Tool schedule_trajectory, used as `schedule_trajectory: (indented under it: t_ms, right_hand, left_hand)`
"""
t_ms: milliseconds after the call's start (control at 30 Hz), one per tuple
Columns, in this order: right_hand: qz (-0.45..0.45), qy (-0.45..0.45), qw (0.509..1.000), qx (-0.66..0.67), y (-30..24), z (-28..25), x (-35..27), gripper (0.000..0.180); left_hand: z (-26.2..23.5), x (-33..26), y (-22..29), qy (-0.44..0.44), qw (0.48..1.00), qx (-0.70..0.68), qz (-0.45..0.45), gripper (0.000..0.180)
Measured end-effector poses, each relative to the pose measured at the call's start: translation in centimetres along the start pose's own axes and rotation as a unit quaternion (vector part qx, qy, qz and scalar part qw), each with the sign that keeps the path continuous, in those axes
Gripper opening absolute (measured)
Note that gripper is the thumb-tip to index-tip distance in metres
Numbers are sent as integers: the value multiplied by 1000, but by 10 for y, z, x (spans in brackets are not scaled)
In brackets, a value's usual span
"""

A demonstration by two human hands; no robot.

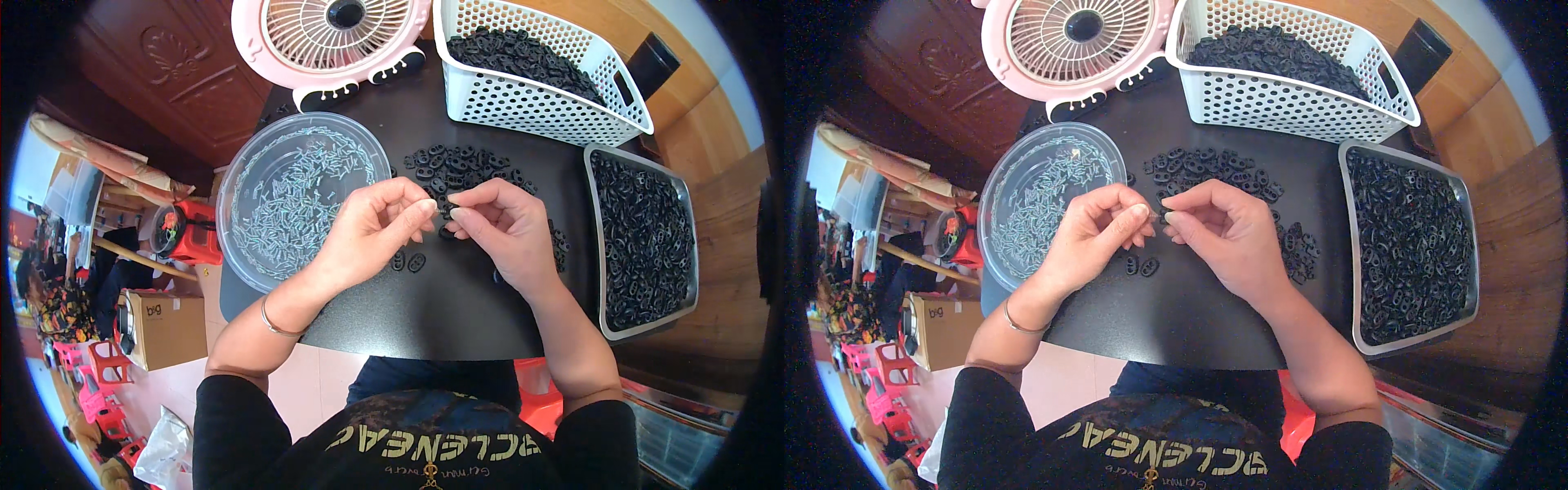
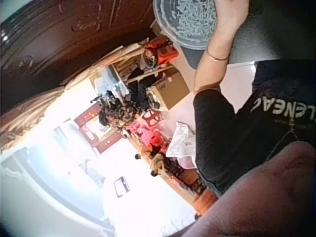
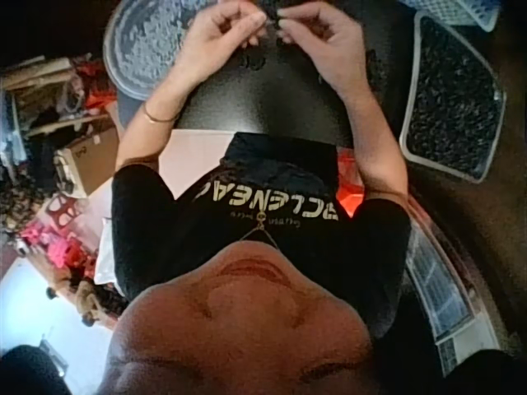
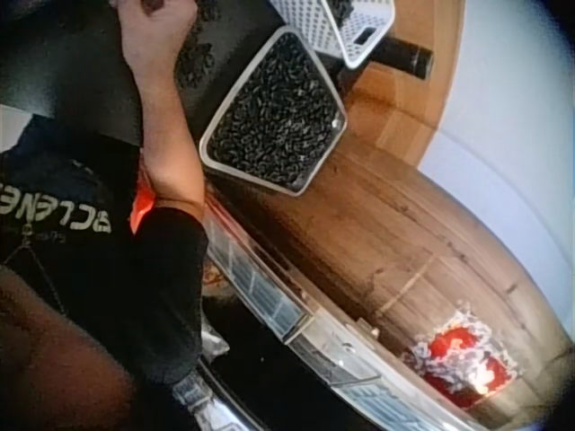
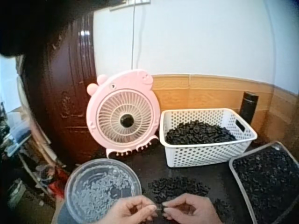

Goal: The person sits at a table and repeatedly picks up small black plastic rings and silver screws. They insert the screws into the rings by hand and place the assembled units into a clear plastic container. The process is repetitive, involving picking, inserting, and placing components one by one.

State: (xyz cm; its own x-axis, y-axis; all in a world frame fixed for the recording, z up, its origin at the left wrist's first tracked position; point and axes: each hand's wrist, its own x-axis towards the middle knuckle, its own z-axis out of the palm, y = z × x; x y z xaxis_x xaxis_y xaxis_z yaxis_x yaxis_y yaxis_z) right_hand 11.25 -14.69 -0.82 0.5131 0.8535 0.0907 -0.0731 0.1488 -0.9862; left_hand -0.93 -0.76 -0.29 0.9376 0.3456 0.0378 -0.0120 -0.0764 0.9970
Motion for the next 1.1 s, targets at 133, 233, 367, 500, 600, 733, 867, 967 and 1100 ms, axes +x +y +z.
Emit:
schedule_trajectory:
  t_ms: [133,233,367,500,600,733,867,967,1100]
  right_hand:
    - [-1,2,1000,1,1,2,0,11]
    - [-8,5,1000,-1,3,2,0,11]
    - [-15,9,1000,-15,3,3,0,10]
    - [-13,19,1000,-12,3,5,0,10]
    - [-13,21,1000,-19,4,5,-1,10]
    - [-8,13,1000,-24,6,4,-1,9]
    - [6,6,1000,-12,4,3,-1,9]
    - [-7,11,1000,18,4,2,0,10]
    - [-17,18,1000,9,0,2,0,11]
  left_hand:
    - [1,0,0,-3,1000,-6,-6,17]
    - [1,0,1,-3,1000,-8,-18,16]
    - [2,0,-3,1,999,-36,-18,13]
    - [4,0,-6,24,999,-22,8,10]
    - [8,-2,-8,60,997,34,39,8]
    - [7,-2,-5,79,977,166,110,6]
    - [6,-1,0,75,938,274,197,6]
    - [9,0,-8,92,969,166,161,6]
    - [7,0,-3,60,994,66,57,12]
